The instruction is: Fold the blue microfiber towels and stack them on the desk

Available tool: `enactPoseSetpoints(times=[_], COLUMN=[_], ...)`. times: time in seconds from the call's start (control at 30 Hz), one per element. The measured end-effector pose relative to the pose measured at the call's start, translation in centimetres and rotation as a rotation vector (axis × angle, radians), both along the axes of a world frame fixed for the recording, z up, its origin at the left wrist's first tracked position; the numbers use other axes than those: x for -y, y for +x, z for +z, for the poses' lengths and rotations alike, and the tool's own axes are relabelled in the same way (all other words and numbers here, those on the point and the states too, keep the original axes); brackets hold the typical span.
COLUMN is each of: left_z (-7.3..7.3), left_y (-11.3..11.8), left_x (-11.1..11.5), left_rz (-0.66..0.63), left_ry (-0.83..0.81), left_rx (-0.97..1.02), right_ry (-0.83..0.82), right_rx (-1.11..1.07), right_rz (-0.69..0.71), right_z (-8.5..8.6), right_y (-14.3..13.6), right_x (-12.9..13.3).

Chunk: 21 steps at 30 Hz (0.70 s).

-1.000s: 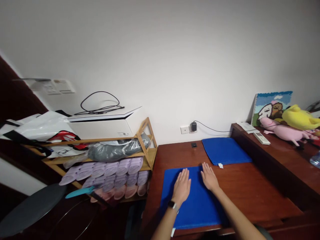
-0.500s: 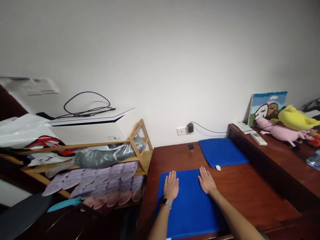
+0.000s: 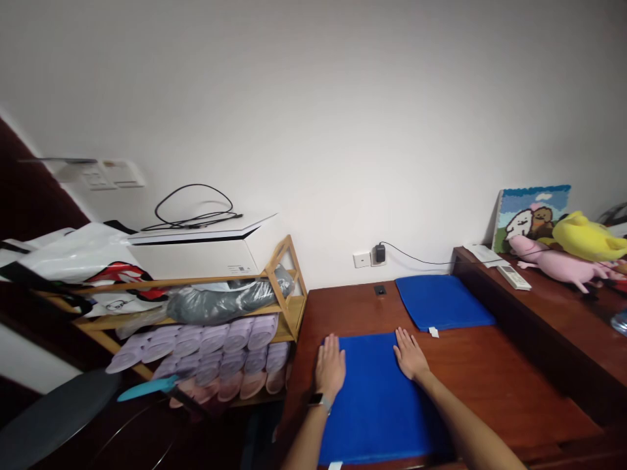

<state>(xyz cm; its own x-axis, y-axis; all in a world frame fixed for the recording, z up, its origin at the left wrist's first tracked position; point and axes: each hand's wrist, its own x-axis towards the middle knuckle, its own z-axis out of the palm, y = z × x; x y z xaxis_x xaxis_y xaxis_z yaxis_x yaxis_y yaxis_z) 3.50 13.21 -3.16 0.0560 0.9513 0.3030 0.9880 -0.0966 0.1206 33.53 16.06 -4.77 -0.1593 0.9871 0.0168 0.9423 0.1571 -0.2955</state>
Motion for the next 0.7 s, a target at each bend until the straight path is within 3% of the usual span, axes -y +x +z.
enactPoseSetpoints(times=[0.13, 0.2, 0.27, 0.37, 0.5, 0.6, 0.7], left_z=[0.9, 0.5, 0.0, -0.2, 0.5, 1.1, 1.6], left_y=[9.6, 13.1, 14.3, 11.3, 2.8, -2.2, -4.2], left_x=[-0.5, -0.8, -1.2, -1.8, -1.6, -0.9, -0.5], left_rz=[-0.348, -0.379, -0.335, -0.186, -0.022, -0.002, -0.028], left_ry=[-0.155, -0.192, -0.197, -0.189, -0.185, -0.188, -0.184], left_rx=[0.061, 0.068, 0.072, 0.05, 0.006, -0.006, -0.016], right_ry=[0.004, -0.007, -0.01, 0.007, 0.01, -0.01, -0.059], right_rx=[-0.009, -0.006, -0.006, -0.019, -0.014, 0.0, -0.004], right_rz=[0.012, 0.012, 0.009, 0.002, 0.005, -0.003, 0.005], right_z=[-0.3, -0.4, -0.6, -0.6, -0.5, -0.1, 1.1], right_y=[0.1, 0.1, 0.1, 0.1, 0.0, -0.1, 0.1], right_x=[0.1, 0.0, -0.1, -0.2, -0.4, -0.6, -1.0])
